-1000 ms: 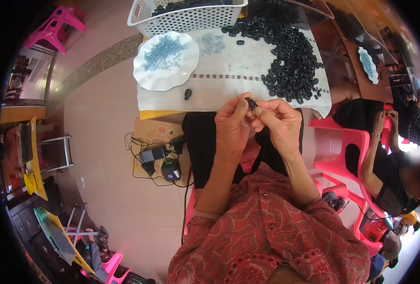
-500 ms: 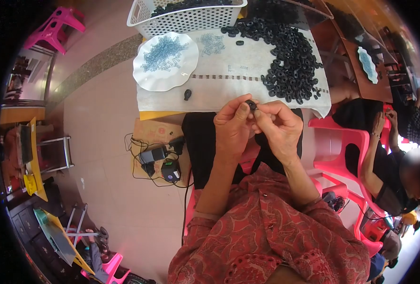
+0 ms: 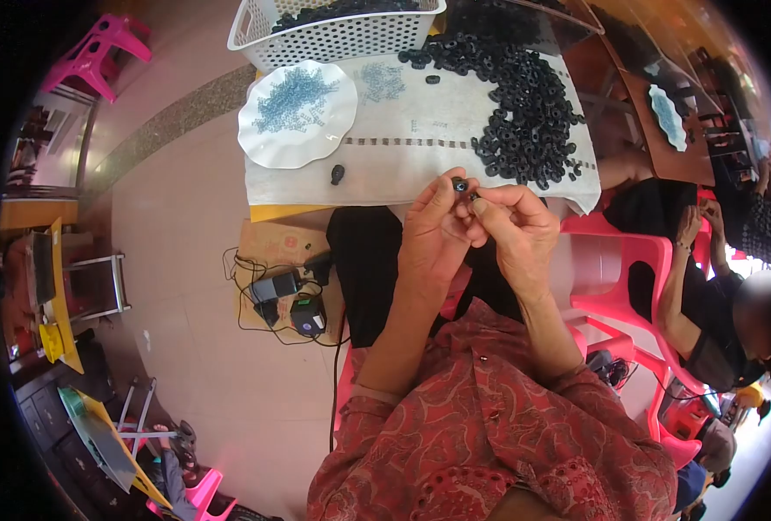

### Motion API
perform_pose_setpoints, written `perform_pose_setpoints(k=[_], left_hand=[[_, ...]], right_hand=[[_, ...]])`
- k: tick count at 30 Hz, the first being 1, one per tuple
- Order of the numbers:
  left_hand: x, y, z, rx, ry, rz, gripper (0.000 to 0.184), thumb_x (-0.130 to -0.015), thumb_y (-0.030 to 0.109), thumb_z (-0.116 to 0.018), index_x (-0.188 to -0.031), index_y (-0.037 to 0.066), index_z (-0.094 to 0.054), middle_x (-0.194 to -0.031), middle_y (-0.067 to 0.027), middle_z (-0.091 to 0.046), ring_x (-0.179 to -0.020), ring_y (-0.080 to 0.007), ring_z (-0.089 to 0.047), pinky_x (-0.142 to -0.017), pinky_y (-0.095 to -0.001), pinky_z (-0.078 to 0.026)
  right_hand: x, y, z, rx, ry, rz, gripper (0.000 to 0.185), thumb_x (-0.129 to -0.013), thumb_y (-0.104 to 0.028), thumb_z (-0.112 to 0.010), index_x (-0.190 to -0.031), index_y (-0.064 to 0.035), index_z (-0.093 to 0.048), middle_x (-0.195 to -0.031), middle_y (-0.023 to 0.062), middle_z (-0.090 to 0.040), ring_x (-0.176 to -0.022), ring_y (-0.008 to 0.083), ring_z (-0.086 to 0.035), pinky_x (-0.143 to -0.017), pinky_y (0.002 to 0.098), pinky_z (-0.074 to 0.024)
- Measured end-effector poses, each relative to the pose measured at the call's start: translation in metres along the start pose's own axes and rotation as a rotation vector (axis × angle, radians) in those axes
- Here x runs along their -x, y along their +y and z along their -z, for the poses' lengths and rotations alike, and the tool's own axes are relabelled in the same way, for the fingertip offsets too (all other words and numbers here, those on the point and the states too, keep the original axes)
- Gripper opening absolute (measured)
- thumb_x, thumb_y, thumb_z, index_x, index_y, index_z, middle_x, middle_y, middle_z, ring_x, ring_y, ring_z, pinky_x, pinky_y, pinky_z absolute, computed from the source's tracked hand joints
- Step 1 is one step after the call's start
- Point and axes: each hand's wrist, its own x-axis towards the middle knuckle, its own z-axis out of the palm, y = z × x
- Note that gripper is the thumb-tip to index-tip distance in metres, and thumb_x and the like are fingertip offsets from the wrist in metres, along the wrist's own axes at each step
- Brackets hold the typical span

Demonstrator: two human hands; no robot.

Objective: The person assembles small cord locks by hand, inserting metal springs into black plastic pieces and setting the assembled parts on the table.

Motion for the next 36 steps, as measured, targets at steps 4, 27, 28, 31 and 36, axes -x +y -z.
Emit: perform_pose_setpoints(k=[4,27,28,31,36], left_hand=[[0.000,-0.001,0.002,-0.003,0.018,0.011,0.024,-0.095,0.019,-0.056,-0.113,0.003,-0.060,-0.096,-0.0114,-0.066,-0.068,-0.0132,-0.056,-0.049,-0.0314,-0.048],[0.007,-0.005,-0.011,-0.271,0.025,-0.210,0.021,-0.095,0.010,-0.055,-0.114,0.003,-0.063,-0.096,-0.0095,-0.066,-0.070,-0.0128,-0.056,-0.057,-0.0280,-0.047],[0.008,-0.005,-0.011,-0.287,0.030,-0.225,0.021,-0.095,0.010,-0.056,-0.114,0.003,-0.063,-0.097,-0.0097,-0.066,-0.071,-0.0126,-0.057,-0.057,-0.0276,-0.047],[0.008,-0.004,-0.010,-0.314,0.016,-0.260,0.022,-0.094,0.008,-0.057,-0.114,0.002,-0.063,-0.098,-0.0104,-0.067,-0.074,-0.0123,-0.058,-0.057,-0.0267,-0.048],[0.009,-0.003,-0.007,-0.370,0.007,-0.318,0.022,-0.093,0.005,-0.058,-0.113,0.001,-0.063,-0.100,-0.0116,-0.067,-0.077,-0.0118,-0.059,-0.058,-0.0255,-0.050]], right_hand=[[0.000,0.000,0.000,0.018,0.001,0.017,0.010,-0.087,0.002,-0.061,-0.096,0.0045,-0.064,-0.082,0.0112,-0.069,-0.063,0.0086,-0.063,-0.055,0.0199,-0.0509],[0.002,0.003,-0.006,0.102,0.021,0.121,0.007,-0.087,0.003,-0.061,-0.093,0.0029,-0.062,-0.076,0.0072,-0.068,-0.059,0.0046,-0.059,-0.051,0.0177,-0.0459],[0.002,0.004,-0.006,0.112,0.018,0.126,0.006,-0.087,0.003,-0.061,-0.093,0.0028,-0.061,-0.076,0.0070,-0.068,-0.059,0.0044,-0.059,-0.051,0.0177,-0.0455],[0.001,0.005,-0.005,0.144,0.014,0.139,0.006,-0.086,0.003,-0.062,-0.093,0.0029,-0.061,-0.075,0.0069,-0.068,-0.060,0.0043,-0.059,-0.050,0.0177,-0.0455],[0.002,0.000,-0.008,0.155,0.012,0.119,0.006,-0.086,0.002,-0.062,-0.092,0.0035,-0.062,-0.077,0.0077,-0.068,-0.060,0.0061,-0.060,-0.052,0.0189,-0.0485]])
